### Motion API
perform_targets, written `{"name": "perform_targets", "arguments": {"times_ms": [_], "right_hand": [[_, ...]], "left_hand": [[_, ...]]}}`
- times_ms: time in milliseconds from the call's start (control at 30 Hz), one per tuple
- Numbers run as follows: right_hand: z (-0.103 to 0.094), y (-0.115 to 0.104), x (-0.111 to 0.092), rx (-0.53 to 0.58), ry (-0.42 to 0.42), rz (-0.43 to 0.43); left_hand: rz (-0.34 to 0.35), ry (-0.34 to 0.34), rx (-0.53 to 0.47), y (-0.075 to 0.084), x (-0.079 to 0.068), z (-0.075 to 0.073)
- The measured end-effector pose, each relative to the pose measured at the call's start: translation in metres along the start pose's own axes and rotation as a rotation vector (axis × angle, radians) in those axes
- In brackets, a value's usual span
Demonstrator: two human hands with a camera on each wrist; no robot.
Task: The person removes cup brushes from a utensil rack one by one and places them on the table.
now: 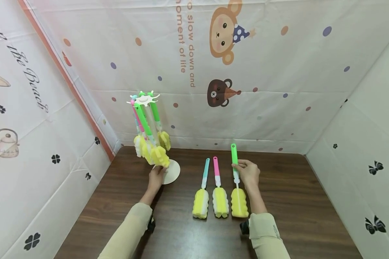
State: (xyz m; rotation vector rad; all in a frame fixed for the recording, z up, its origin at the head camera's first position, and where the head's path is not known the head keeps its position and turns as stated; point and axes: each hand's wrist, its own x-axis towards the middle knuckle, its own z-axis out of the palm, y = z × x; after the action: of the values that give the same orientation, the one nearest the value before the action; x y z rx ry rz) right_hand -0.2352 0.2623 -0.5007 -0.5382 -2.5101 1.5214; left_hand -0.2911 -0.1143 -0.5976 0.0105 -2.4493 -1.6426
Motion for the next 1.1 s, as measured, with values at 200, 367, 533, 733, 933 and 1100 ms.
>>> {"name": "perform_targets", "arguments": {"times_ms": [200,367,533,733,933,1100], "right_hand": [[0.008,0.005,0.011,-0.005,-0.006,0.015],[0.014,0.010,0.016,-0.012,-0.017,0.018],[0.019,0.013,0.018,-0.003,-0.041,0.042],[0.027,0.016,0.021,0.019,-0.067,0.058],[0.032,0.020,0.027,0.032,-0.090,0.075],[0.035,0.025,0.032,0.034,-0.111,0.086]], "left_hand": [[0.004,0.010,-0.002,-0.001,0.000,0.000],[0.005,0.013,-0.004,0.001,0.002,0.000],[0.018,0.008,-0.004,0.001,0.002,-0.001],[0.011,0.006,-0.017,-0.001,0.004,-0.001],[0.025,0.012,-0.005,-0.003,0.006,0.001],[0.022,0.014,0.011,-0.003,0.008,0.003]]}}
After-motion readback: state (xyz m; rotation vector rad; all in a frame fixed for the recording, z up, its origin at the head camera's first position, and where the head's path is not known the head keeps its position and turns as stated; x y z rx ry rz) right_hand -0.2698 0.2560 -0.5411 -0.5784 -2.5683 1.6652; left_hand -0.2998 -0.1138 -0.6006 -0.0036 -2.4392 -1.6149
